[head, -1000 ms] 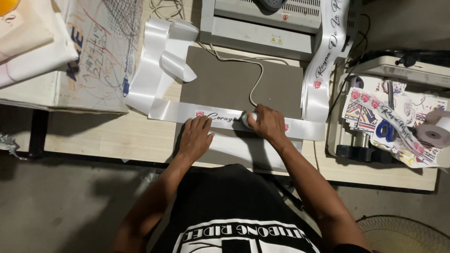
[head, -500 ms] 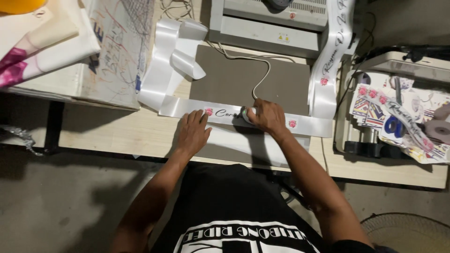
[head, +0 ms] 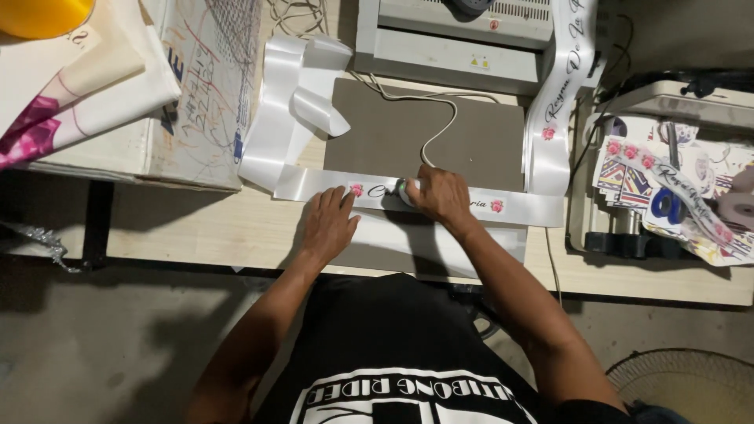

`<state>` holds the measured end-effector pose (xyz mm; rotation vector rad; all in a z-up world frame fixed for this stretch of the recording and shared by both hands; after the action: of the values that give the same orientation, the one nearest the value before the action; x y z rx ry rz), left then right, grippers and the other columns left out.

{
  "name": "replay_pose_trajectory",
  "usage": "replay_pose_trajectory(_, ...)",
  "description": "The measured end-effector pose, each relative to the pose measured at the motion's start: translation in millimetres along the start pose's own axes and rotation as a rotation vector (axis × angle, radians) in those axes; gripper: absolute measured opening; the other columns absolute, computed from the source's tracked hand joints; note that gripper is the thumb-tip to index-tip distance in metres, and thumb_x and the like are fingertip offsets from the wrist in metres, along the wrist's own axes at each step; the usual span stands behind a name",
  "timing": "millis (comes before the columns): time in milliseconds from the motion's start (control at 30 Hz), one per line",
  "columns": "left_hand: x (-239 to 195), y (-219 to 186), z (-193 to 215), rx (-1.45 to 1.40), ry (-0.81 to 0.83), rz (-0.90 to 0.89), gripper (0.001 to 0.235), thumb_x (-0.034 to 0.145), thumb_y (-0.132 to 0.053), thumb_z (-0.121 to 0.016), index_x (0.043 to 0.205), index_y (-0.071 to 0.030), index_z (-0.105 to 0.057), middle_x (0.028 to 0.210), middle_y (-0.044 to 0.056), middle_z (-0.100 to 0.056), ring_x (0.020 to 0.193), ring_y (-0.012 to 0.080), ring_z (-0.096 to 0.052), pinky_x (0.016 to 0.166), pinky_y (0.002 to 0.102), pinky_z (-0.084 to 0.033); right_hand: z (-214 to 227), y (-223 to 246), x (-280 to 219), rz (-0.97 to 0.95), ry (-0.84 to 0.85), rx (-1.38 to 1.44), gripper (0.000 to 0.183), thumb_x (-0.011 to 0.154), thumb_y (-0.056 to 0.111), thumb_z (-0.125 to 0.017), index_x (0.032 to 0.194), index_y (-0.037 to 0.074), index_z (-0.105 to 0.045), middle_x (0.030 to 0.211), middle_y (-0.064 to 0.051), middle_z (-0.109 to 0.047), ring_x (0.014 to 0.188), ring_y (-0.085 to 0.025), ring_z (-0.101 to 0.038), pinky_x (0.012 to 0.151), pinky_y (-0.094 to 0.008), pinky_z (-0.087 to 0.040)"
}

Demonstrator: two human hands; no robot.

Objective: The person irons two white satin sashes with printed text. They place each sash on a heat press, use a handheld iron to press the printed area, and then remove the sash.

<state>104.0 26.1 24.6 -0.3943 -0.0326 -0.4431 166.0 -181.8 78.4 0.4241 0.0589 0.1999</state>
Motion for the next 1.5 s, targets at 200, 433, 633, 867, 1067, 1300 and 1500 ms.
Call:
replay_pose_trajectory(200, 1, 1, 2, -0.028, -0.034, -0.010, 0.053, 0.087, -0.030, -0.074, 0.128, 0.001, -0.063, 0.130, 0.018, -0.057, 0.123, 0.0339, -0.051, 0.108, 0.048, -0.037, -12, 10, 2, 0.004, 0.043, -0.042, 0.037, 0.090, 0.042, -0.068, 0.085, 0.005, -0.070, 0.072, -0.019, -0.070, 0.068, -0.039, -0.068, 0.068, -0.050, -0.055)
replay_pose_trajectory(433, 1, 6, 3, -0.017, -0.045, -0.007, 0.052, 0.087, -0.030, -0.074, 0.128, 0.001, -0.063, 0.131, 0.020, -0.057, 0.123, 0.0347, -0.050, 0.107, 0.049, -0.037, -22, 30, 5, 0.047, -0.014, -0.044, 0.035, 0.087, 0.039, -0.070, 0.081, 0.004, -0.069, 0.068, -0.017, -0.070, 0.062, -0.037, -0.068, 0.061, -0.049, -0.053)
replay_pose_trajectory(633, -1, 8, 2, -0.039, -0.042, 0.010, 0.051, 0.088, -0.029, -0.073, 0.129, 0.000, -0.063, 0.132, 0.020, -0.056, 0.126, 0.0344, -0.049, 0.109, 0.050, -0.037, -29, 43, 8, 0.097, -0.054, -0.059, 0.033, 0.089, 0.037, -0.069, 0.083, 0.004, -0.068, 0.068, -0.016, -0.069, 0.057, -0.035, -0.067, 0.056, -0.046, -0.052)
replay_pose_trajectory(867, -2, 11, 2, -0.036, -0.026, 0.030, 0.052, 0.088, -0.029, -0.073, 0.130, 0.001, -0.063, 0.132, 0.019, -0.055, 0.126, 0.0345, -0.049, 0.109, 0.050, -0.036, -31, 63, 14, 0.142, -0.060, -0.051, 0.036, 0.091, 0.038, -0.069, 0.083, 0.003, -0.066, 0.069, -0.018, -0.068, 0.059, -0.036, -0.066, 0.055, -0.046, -0.052)
replay_pose_trajectory(1067, -8, 18, 7, -0.046, -0.033, 0.051, 0.050, 0.087, -0.027, -0.073, 0.127, 0.002, -0.064, 0.129, 0.018, -0.057, 0.125, 0.0335, -0.050, 0.109, 0.049, -0.037, -33, 81, 18, 0.200, -0.090, 0.017, 0.032, 0.097, 0.031, -0.063, 0.080, 0.004, -0.061, 0.071, -0.018, -0.067, 0.063, -0.038, -0.066, 0.060, -0.047, -0.053)
replay_pose_trajectory(1300, -12, 24, 5, -0.045, -0.056, 0.045, 0.047, 0.084, -0.025, -0.075, 0.120, 0.004, -0.066, 0.127, 0.017, -0.059, 0.124, 0.0329, -0.052, 0.109, 0.050, -0.037, -38, 93, 23, 0.228, -0.118, 0.016, 0.027, 0.096, 0.027, -0.063, 0.082, 0.004, -0.061, 0.074, -0.018, -0.069, 0.066, -0.039, -0.066, 0.062, -0.049, -0.053)
replay_pose_trajectory(1500, -16, 26, 5, -0.063, -0.076, 0.035, 0.042, 0.082, -0.022, -0.074, 0.115, 0.004, -0.067, 0.131, 0.018, -0.059, 0.127, 0.0335, -0.051, 0.111, 0.051, -0.036, -40, 105, 25, 0.248, -0.150, 0.011, 0.027, 0.095, 0.025, -0.065, 0.080, 0.004, -0.061, 0.073, -0.018, -0.069, 0.066, -0.038, -0.067, 0.062, -0.048, -0.053)
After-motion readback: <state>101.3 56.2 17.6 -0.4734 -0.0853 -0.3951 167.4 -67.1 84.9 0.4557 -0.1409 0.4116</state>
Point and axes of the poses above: each hand's wrist, its own x-axis towards the middle knuckle, its own z-axis out of the back of the hand, y = z × x, the point moved 8 cm from there along x, towards the middle knuckle
